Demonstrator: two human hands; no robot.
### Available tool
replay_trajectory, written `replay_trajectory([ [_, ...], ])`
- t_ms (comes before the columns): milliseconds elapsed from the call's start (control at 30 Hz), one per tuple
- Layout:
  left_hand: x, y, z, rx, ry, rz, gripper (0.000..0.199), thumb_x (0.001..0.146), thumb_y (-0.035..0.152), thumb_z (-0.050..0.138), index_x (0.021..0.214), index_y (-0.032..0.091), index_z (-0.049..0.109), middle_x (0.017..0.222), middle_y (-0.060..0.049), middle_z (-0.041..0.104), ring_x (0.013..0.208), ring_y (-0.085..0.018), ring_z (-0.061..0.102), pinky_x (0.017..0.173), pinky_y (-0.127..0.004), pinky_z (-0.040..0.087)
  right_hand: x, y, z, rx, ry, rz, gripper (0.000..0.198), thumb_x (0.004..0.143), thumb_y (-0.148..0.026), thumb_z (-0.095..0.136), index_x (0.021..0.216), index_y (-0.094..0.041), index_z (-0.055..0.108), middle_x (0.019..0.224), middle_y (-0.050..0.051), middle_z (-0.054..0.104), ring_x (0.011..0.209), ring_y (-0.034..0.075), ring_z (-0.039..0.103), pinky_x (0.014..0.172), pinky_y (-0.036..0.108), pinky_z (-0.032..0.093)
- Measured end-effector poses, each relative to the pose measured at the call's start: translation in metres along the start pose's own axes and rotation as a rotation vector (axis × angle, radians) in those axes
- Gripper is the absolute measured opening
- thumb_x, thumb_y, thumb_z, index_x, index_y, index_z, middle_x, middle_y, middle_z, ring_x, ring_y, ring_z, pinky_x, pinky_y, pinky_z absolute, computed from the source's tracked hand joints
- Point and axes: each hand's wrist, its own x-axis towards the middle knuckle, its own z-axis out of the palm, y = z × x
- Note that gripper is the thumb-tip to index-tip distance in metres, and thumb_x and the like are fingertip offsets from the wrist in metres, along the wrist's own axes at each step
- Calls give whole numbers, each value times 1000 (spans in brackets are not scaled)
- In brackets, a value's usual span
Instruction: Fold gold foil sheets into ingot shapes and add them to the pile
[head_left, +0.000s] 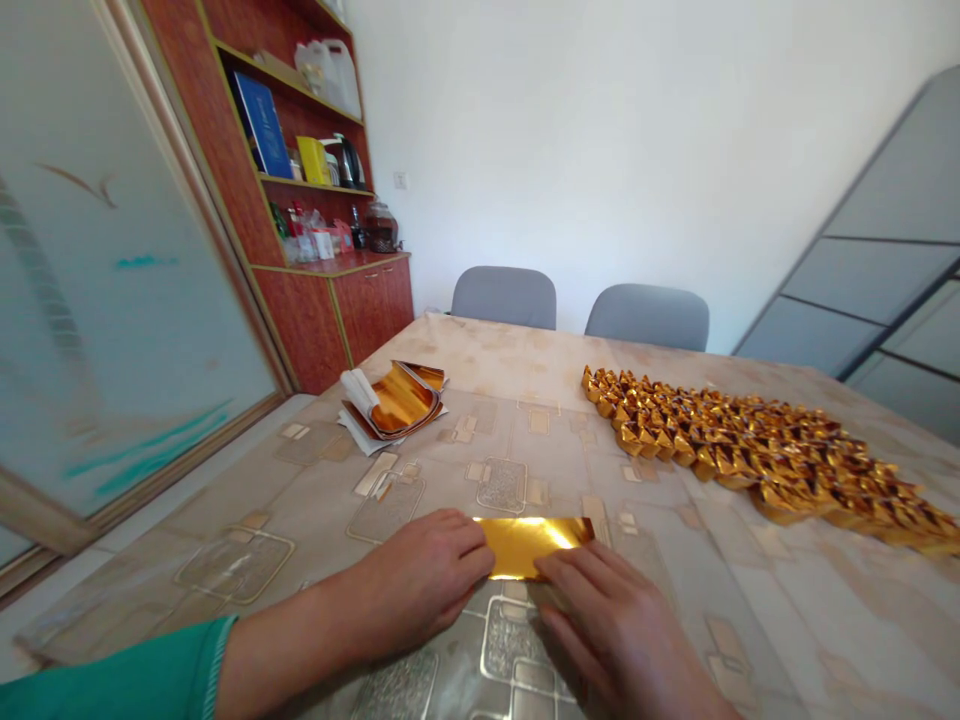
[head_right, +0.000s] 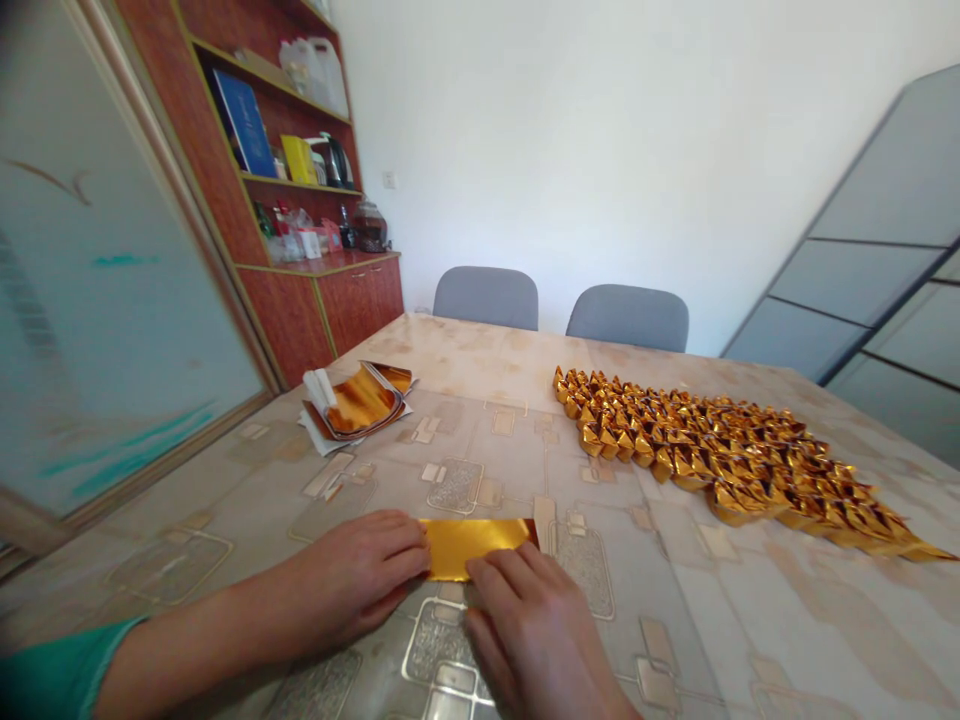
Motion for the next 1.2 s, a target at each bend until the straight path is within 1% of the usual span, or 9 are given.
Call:
replay_trajectory([
  [133,3,0,8,96,-54,-24,14,93,13,48,86,18,59,85,-3,66,77,-20,62,71,-31,49,28,-9,28,-91,-61,42,4,84,-18,68,86,-21,66,89,2,69,84,23,63,72,34,52],
  [333,1,-6,13,54,-11,-72,19,92,11,42,88,18,59,82,-4,66,74,-19,61,69,-30,47,33,-2,44,-202,44,30,7,81,-19,72,82,-21,66,83,3,67,77,22,62,65,31,46],
  [467,2,-8,8,-82,-8,-109,10,85,15,54,93,18,60,92,-5,64,85,-20,58,74,-31,47,30,-3,48,-230,105,1,11,82,-10,66,78,-21,64,78,3,66,73,21,60,63,30,43],
  [533,3,-10,5,-163,10,-130,10,83,14,57,91,19,61,95,-4,63,91,-20,56,78,-30,47,27,-4,47,-195,122,15,12,82,-10,63,77,-21,62,77,3,65,72,21,59,64,30,43],
  [700,4,-16,10,-307,63,-173,9,89,15,56,84,19,63,98,-3,61,94,-18,55,84,-31,45,23,-7,40,-21,89,76,11,85,-12,56,80,-21,61,83,5,65,76,22,58,66,31,43],
  [800,3,-17,14,-371,82,-212,1,86,19,63,85,19,63,104,-3,60,98,-19,55,87,-33,44,24,-5,37,80,54,135,13,88,-14,54,79,-21,61,85,5,65,78,22,58,67,32,43],
  [867,3,-17,15,-406,97,-250,4,85,20,66,84,18,63,108,-3,60,102,-20,55,89,-34,44,26,-4,37,124,41,163,16,89,-14,52,78,-21,61,84,5,64,78,22,58,68,32,43],
  [1067,8,-19,16,-415,107,-290,12,87,20,66,76,17,62,111,-4,61,106,-20,55,93,-36,42,26,2,39,224,44,222,20,89,-15,53,70,-20,56,79,4,61,74,20,55,65,30,38],
  [1200,10,-22,21,-403,125,-334,15,85,25,70,74,18,62,112,-3,61,107,-21,55,93,-37,41,26,4,44,217,43,248,21,87,-14,54,68,-20,53,76,3,59,71,19,54,63,29,36],
])
